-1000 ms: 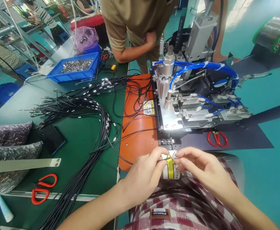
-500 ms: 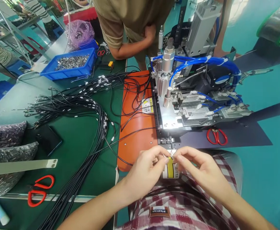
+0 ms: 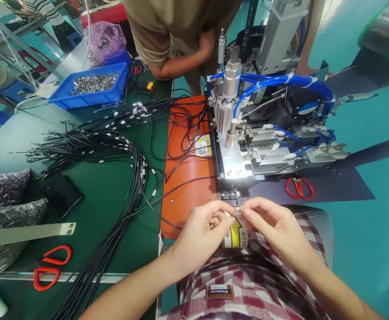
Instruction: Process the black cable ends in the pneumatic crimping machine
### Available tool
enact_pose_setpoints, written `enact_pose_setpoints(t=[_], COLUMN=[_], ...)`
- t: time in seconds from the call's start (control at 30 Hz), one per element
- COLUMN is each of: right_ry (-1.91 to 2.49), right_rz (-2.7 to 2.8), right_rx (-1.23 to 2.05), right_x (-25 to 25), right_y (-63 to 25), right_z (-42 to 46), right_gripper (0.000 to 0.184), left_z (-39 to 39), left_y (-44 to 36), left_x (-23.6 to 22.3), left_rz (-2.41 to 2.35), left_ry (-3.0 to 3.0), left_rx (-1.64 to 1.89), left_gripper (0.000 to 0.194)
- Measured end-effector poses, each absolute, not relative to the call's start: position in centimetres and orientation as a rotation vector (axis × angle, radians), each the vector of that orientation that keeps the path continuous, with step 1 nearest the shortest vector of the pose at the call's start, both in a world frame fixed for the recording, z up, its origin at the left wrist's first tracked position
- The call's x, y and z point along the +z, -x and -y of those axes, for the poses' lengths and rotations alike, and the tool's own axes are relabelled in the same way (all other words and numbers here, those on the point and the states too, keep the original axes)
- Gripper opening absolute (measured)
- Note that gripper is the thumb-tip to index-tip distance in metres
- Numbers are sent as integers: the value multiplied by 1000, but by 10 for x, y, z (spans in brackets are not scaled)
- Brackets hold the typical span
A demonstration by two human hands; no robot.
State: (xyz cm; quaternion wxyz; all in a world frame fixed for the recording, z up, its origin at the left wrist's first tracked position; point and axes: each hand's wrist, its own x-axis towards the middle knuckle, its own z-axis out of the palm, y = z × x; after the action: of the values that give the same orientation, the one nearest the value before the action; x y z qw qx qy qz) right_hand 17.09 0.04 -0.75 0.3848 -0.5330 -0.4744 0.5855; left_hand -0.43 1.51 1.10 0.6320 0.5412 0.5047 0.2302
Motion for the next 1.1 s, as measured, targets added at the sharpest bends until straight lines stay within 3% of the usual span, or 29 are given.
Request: enact_pose_setpoints(t=[0.23,0.53,1.1], right_ry=[1324,1214,1342], right_rz=[1147,874,936], right_rx=[1486,1766,1628], right_x=[-9,-12,-3], right_y=[-173,-175,-163], right_z=[3,1,7], right_gripper=[21,23,26], left_z=[-11,-10,-8], left_y=[5,6,3], left_x=[12,14,15], left_rz=[-1236,-1076,-1067], left_ry=[-1416,-1140,-1011], left_rx=[619,567,624], left_gripper=[8,17,16])
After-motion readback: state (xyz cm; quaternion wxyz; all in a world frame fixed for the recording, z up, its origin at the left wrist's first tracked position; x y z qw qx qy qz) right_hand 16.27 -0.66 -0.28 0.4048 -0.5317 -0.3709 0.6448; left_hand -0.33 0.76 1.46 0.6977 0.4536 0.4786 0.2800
